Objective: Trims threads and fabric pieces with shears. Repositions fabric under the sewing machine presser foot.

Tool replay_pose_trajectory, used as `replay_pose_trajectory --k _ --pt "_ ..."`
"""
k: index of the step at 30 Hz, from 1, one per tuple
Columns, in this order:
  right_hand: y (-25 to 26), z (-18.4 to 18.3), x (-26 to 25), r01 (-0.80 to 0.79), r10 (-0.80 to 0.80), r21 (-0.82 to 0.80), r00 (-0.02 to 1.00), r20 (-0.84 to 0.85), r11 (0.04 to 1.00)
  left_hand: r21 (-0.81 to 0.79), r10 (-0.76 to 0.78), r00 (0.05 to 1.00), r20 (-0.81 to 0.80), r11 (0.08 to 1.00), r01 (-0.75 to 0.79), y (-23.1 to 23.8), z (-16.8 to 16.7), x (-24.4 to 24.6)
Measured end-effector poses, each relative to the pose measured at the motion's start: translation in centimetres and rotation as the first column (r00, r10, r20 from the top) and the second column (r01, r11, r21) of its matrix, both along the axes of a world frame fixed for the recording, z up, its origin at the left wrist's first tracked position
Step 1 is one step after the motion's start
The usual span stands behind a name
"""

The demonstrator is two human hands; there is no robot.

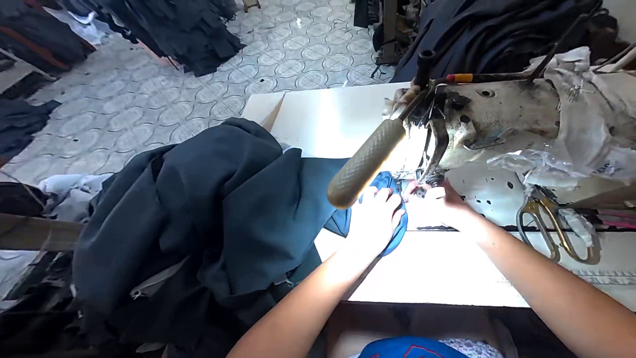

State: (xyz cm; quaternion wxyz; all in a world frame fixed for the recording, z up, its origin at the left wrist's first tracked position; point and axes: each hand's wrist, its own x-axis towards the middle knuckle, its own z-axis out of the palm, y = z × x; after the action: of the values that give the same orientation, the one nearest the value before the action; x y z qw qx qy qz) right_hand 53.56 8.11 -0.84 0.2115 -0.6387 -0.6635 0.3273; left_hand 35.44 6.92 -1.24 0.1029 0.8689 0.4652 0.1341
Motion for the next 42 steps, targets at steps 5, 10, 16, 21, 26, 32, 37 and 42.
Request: replay_pose_trajectory --k 5,10,16,21,26,32,37,42 --pt "0.9 -0.6 -0.1 0.106 -0.097 0.071 0.987 -0.127 0.992 0.019 0.003 0.999 0.039 1.000 -0.003 -0.6 -0.6 -0.5" --pt "1.4 -2.0 -0.1 0.040 -0.040 0.069 0.999 -0.003 0.997 0.046 0.004 0.998 0.064 0.999 -0.007 -0.9 -0.9 -0.6" --pt "-0.2 0.1 0.6 0.228 -0.191 0.064 0.914 -0.359 0.972 0.009 0.006 0.998 0.067 1.000 -0.007 -0.8 -0.7 -0.6" --pt "0.6 -0.7 1.3 0.157 -0.205 -0.134 0.682 -0.702 0.979 0.021 0.010 0.997 0.080 1.000 -0.012 -0.7 -0.9 -0.6" --pt "0.4 0.7 0.9 -0.001 -0.016 -0.094 0.982 -0.186 0.996 0.012 0.015 0.998 0.059 1.000 -0.015 -0.8 -1.0 -0.9" --pt "1.2 -1.3 0.0 0.038 -0.035 0.019 0.991 -0.129 0.999 -0.015 0.022 0.999 0.050 1.000 -0.021 -0.3 -0.6 -0.8" --pt "0.8 -1.5 1.1 0.079 -0.080 -0.018 0.995 -0.058 0.997 -0.047 0.001 0.999 0.045 0.999 0.001 0.7 -0.3 -0.6" --pt "0.8 -1.9 1.1 0.142 -0.131 0.054 0.975 -0.178 0.988 -0.072 0.059 0.996 0.061 0.996 -0.055 1.0 0.3 0.0"
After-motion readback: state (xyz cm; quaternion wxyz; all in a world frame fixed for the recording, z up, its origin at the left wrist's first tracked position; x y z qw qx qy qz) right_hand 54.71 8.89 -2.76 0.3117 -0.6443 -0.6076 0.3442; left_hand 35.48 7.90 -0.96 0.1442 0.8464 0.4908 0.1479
